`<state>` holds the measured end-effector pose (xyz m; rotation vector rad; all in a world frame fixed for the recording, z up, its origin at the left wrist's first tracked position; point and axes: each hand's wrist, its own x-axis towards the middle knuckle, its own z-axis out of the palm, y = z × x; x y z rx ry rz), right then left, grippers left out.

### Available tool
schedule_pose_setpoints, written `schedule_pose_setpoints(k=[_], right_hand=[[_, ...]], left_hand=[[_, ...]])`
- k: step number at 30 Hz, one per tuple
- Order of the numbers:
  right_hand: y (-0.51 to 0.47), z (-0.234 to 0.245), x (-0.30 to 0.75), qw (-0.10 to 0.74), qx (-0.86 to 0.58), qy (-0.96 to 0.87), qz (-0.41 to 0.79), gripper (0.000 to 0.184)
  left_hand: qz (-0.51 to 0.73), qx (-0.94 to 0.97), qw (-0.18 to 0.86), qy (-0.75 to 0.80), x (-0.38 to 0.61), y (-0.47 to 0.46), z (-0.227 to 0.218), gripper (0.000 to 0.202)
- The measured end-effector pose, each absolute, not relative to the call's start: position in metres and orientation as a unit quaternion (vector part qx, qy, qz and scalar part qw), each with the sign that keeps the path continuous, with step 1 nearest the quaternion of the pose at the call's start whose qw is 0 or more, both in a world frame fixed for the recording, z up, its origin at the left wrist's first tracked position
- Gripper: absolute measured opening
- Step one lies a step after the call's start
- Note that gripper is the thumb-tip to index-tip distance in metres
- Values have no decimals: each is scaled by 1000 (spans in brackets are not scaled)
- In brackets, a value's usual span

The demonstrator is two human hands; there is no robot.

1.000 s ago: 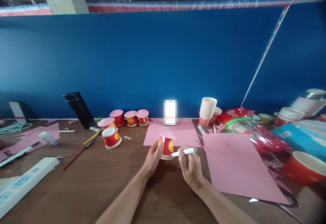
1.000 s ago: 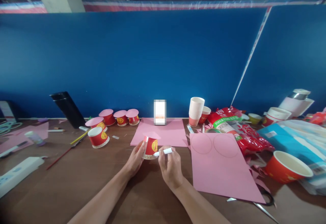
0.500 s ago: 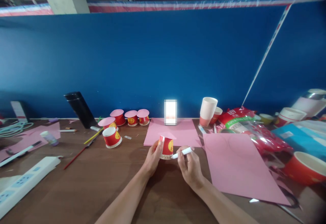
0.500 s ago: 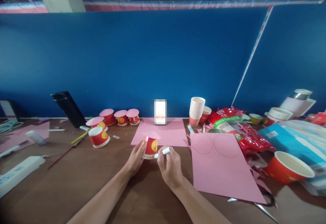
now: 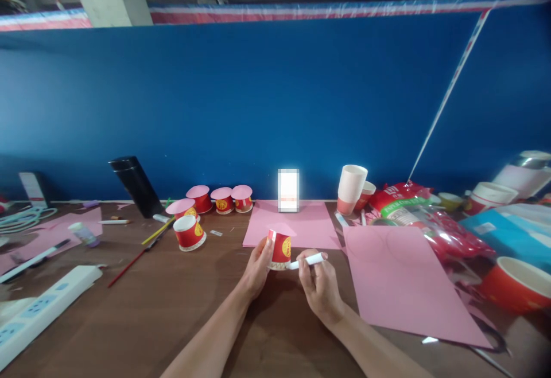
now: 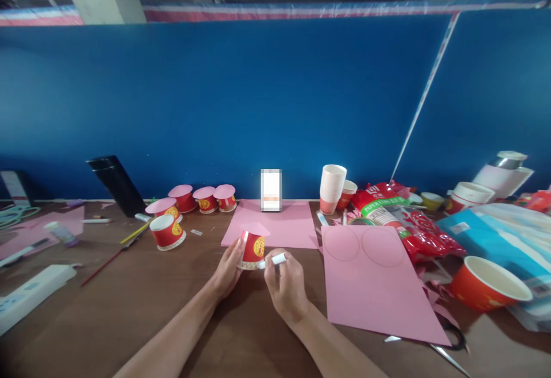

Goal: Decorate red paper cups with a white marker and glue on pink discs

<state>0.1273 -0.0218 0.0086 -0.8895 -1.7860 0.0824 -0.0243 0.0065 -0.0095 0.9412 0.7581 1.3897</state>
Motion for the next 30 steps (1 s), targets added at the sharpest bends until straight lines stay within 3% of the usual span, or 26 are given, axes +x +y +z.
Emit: schedule_pose_setpoints(k=[30], right_hand=[[-22,9,129,562,-376,-737,-4,12]], left_hand=[[592,403,617,326,-23,2,-5,35]])
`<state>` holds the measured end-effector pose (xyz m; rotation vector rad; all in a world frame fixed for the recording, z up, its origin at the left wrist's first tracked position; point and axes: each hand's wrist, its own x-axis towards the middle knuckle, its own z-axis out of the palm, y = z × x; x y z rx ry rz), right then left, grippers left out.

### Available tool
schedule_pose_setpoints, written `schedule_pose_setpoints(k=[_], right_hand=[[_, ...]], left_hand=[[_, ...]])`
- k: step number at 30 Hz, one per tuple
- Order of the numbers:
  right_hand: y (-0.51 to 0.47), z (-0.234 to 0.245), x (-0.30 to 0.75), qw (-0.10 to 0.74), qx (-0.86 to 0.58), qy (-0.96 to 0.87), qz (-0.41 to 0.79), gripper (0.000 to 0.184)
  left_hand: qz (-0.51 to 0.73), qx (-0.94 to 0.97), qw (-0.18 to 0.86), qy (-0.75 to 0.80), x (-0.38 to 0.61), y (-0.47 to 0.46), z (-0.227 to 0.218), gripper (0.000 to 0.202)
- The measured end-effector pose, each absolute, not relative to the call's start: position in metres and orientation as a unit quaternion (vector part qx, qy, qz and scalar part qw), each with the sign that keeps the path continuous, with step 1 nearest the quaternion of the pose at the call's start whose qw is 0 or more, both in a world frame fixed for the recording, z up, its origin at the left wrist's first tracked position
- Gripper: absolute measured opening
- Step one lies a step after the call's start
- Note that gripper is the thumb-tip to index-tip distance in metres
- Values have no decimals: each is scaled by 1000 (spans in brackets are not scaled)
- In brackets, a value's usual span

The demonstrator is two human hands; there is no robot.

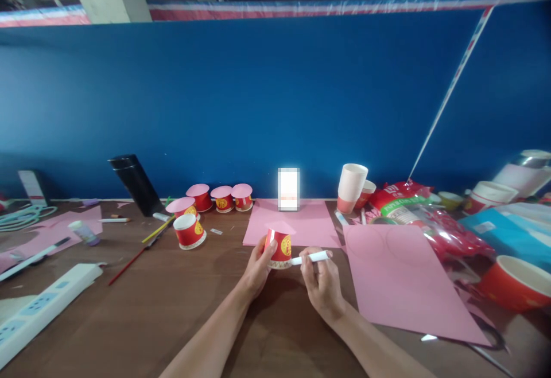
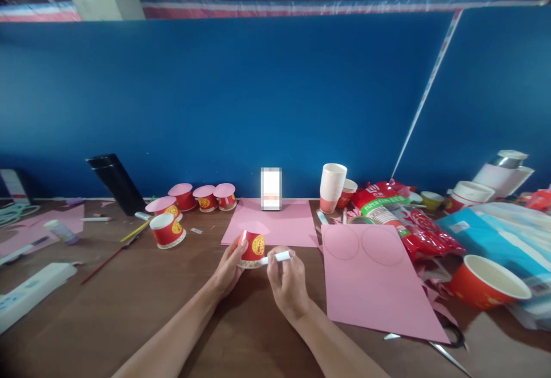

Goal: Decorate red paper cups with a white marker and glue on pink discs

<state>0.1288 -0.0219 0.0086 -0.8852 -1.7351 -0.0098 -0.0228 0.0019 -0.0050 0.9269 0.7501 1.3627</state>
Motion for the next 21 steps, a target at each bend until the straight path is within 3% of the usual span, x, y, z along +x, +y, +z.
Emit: schedule_pose_setpoints(k=[21], right_hand=[[-18,6,131,541,-394,-742,38,15]], left_hand=[[604,379,623,321,-22,3,-5,40]])
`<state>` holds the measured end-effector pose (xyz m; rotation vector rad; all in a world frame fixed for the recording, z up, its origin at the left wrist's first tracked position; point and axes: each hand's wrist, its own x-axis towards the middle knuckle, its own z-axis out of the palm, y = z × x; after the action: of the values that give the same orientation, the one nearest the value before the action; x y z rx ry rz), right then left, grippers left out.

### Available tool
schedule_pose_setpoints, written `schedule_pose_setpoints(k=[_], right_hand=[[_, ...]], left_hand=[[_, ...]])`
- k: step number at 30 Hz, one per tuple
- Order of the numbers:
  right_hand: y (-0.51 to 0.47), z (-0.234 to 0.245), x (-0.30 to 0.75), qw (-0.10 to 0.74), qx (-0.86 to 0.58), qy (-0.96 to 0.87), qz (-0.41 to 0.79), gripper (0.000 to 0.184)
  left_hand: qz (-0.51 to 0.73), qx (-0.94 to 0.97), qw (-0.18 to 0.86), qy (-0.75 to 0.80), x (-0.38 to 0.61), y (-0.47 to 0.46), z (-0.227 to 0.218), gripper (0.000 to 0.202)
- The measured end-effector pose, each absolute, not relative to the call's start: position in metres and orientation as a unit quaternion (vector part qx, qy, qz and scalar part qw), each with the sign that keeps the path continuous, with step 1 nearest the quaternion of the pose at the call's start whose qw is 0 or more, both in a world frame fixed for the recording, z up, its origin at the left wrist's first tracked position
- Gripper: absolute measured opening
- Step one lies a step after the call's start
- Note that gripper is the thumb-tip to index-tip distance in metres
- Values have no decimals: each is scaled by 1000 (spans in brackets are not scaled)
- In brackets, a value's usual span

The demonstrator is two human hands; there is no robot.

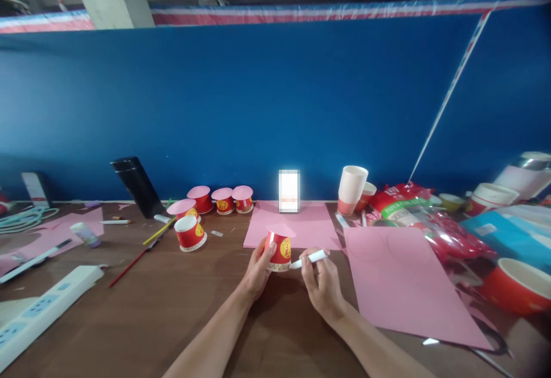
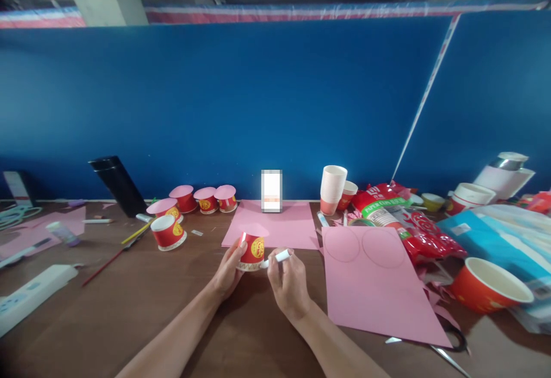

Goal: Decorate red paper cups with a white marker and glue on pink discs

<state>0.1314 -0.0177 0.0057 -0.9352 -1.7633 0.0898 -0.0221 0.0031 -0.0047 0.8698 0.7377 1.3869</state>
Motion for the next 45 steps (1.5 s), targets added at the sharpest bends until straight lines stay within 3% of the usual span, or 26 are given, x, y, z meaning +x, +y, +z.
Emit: schedule_pose_setpoints(k=[19,45], right_hand=[[-21,9,130,560,-386,-732,-27,12],[-20,7,132,558,-396,-728,-29,13]], left_hand=[[608,356,638,310,-21,2,-3,41],[597,369,648,295,-23,3,-7,35]])
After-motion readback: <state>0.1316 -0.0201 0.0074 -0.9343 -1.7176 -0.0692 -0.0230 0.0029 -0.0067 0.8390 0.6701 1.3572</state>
